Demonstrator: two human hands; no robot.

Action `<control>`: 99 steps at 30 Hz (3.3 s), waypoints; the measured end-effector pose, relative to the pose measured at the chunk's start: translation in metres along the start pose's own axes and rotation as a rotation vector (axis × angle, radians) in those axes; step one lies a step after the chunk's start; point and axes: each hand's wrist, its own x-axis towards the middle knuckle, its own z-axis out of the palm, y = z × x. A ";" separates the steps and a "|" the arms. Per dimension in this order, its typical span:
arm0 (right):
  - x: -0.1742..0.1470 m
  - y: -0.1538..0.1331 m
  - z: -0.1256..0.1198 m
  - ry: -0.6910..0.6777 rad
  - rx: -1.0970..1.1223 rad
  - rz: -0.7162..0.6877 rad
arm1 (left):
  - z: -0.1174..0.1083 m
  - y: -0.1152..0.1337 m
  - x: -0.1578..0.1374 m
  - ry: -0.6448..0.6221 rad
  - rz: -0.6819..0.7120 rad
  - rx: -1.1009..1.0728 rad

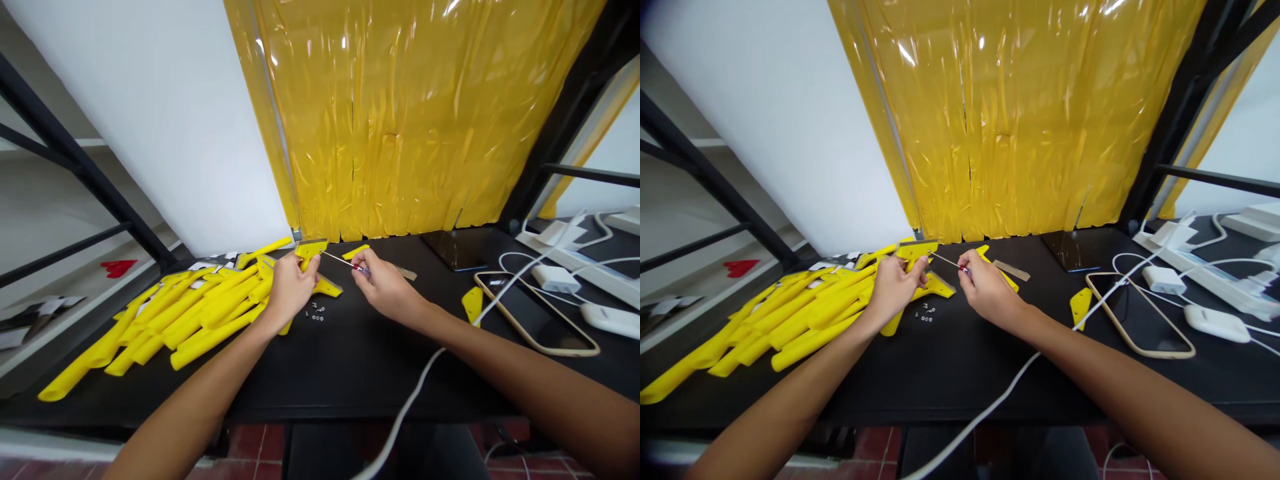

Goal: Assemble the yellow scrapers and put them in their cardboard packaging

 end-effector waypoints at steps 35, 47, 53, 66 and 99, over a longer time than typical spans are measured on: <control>0.005 0.015 0.009 -0.110 0.286 0.066 | -0.006 -0.002 0.002 0.007 0.040 -0.065; 0.007 0.019 0.006 -0.073 0.222 0.047 | -0.006 -0.008 0.006 0.055 0.028 -0.156; 0.005 0.018 0.006 0.049 0.209 0.072 | -0.006 -0.006 0.008 0.095 0.005 -0.153; 0.007 0.015 -0.001 0.031 0.188 0.052 | -0.003 -0.007 0.006 0.057 0.019 -0.135; 0.007 0.015 -0.002 -0.023 0.131 -0.008 | -0.007 -0.003 0.004 -0.036 0.122 -0.142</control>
